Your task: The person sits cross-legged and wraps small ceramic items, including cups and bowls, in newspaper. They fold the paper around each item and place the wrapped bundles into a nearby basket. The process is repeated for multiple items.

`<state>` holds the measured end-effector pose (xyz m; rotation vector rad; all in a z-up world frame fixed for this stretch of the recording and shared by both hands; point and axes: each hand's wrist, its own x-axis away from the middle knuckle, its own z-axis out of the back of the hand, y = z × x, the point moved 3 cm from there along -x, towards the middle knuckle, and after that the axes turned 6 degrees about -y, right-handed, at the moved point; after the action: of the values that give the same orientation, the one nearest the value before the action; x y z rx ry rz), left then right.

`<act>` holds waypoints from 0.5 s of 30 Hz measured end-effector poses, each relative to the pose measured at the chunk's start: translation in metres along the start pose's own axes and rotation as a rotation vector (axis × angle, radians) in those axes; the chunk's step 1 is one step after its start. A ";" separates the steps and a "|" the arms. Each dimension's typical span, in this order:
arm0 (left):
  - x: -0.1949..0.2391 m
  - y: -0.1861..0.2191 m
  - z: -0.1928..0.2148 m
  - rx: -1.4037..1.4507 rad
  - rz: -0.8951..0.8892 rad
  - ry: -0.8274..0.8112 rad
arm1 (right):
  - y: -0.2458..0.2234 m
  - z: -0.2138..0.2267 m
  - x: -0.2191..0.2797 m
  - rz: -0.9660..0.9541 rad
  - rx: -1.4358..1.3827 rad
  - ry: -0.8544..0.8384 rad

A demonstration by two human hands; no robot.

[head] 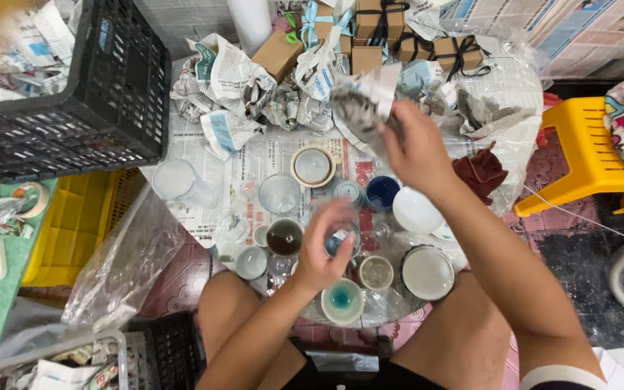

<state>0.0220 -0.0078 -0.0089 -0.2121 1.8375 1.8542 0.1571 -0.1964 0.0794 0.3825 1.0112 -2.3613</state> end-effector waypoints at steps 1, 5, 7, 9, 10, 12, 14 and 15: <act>0.002 0.002 0.001 -0.024 -0.018 0.047 | -0.019 0.001 0.011 0.022 -0.032 -0.004; 0.010 0.001 -0.005 0.016 -0.048 0.145 | -0.077 -0.006 0.051 -0.106 -0.140 -0.117; 0.018 -0.011 -0.013 0.099 -0.074 0.127 | -0.102 -0.013 0.069 0.035 -0.147 -0.110; 0.033 -0.032 -0.020 0.172 -0.139 0.089 | -0.115 -0.021 0.086 0.018 -0.075 -0.095; 0.042 -0.046 -0.021 0.245 -0.098 0.091 | -0.120 -0.024 0.093 0.006 -0.042 -0.089; 0.062 -0.076 -0.024 0.390 -0.014 0.098 | -0.129 -0.032 0.106 0.029 -0.006 -0.089; 0.080 -0.105 -0.026 0.561 0.138 0.064 | -0.133 -0.041 0.114 0.050 -0.005 -0.105; 0.087 -0.117 -0.028 0.647 0.216 0.046 | -0.133 -0.046 0.117 0.058 -0.022 -0.119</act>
<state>-0.0052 -0.0193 -0.1541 0.1825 2.4563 1.2851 -0.0133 -0.1288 0.0728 0.2560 0.9568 -2.2897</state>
